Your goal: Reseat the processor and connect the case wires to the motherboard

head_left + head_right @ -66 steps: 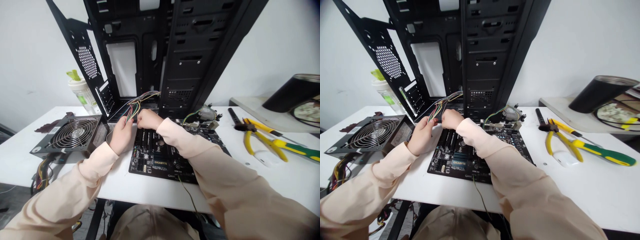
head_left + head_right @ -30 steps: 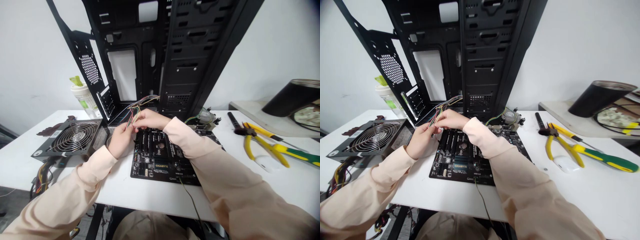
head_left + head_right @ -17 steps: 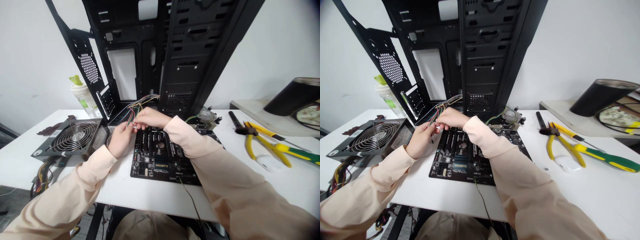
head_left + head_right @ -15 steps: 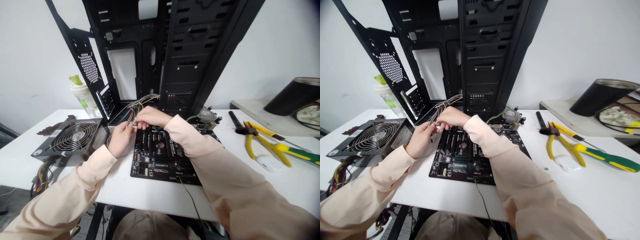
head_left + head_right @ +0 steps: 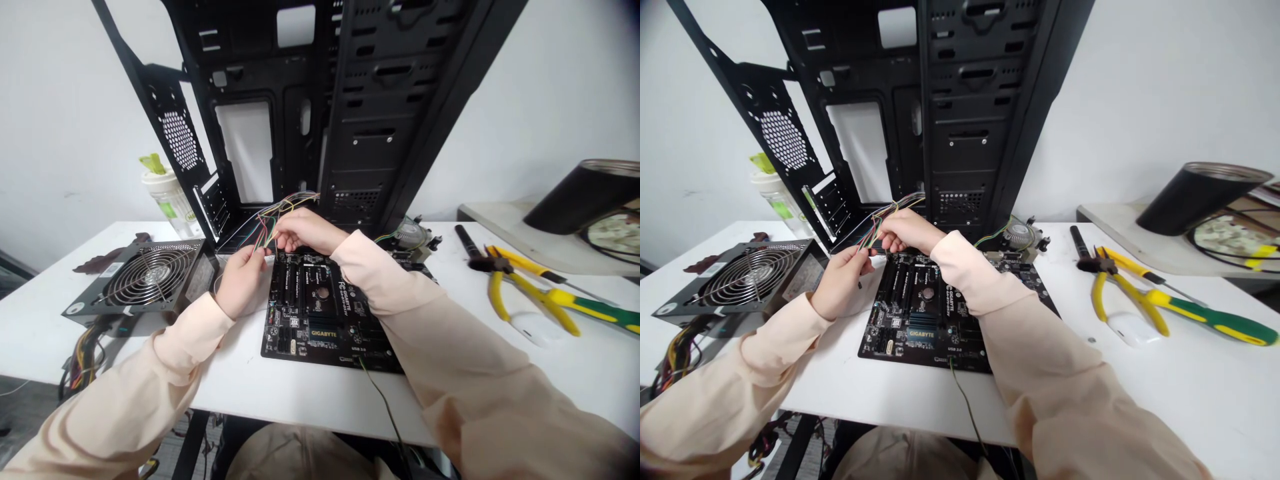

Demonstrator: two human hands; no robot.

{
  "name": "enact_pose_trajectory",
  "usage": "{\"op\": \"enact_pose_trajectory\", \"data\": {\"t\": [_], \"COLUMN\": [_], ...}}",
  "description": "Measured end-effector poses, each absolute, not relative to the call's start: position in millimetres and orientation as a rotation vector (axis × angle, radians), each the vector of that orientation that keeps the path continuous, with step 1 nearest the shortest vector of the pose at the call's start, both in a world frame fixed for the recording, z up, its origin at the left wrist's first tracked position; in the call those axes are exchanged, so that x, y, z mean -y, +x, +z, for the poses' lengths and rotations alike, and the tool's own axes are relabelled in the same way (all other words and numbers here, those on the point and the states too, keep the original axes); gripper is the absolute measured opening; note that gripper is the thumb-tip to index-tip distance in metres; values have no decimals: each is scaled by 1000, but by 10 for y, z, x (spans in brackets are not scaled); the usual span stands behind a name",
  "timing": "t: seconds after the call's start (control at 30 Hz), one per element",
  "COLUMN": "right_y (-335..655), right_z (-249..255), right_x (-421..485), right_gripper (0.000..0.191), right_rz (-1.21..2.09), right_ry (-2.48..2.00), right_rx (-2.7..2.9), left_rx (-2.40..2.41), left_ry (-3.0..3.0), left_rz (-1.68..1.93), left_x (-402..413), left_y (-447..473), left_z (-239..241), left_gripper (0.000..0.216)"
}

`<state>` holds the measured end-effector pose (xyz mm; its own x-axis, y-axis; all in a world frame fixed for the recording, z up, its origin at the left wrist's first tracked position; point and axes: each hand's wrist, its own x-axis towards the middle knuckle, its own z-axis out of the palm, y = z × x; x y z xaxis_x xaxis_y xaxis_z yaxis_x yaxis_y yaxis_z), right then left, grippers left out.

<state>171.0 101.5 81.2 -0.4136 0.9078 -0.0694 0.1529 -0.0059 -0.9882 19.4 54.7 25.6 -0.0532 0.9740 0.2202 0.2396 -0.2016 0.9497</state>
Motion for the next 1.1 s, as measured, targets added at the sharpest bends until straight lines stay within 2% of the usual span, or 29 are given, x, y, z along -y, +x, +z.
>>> {"op": "enact_pose_trajectory", "data": {"t": [0.3,0.53,0.8,1.1], "right_y": [1683,1735,1773,1727], "right_z": [669,647,535,527], "right_x": [-1047,-1100,-1130,-1077], "right_gripper": [15,12,9,9], "right_rz": [1435,1365,970,873], "right_ry": [-892,-920,-1045,-1060], "right_rx": [1863,1937,2271,2370], "left_rx": [-1353,-1382,-1385,-1386], "left_ry": [1596,1617,1626,1610], "left_rz": [1281,1284,1314,1315], "left_x": [-549,-536,-563,-567], "left_y": [171,173,156,162], "left_z": [235,244,231,236], "left_gripper": [27,27,26,22]}}
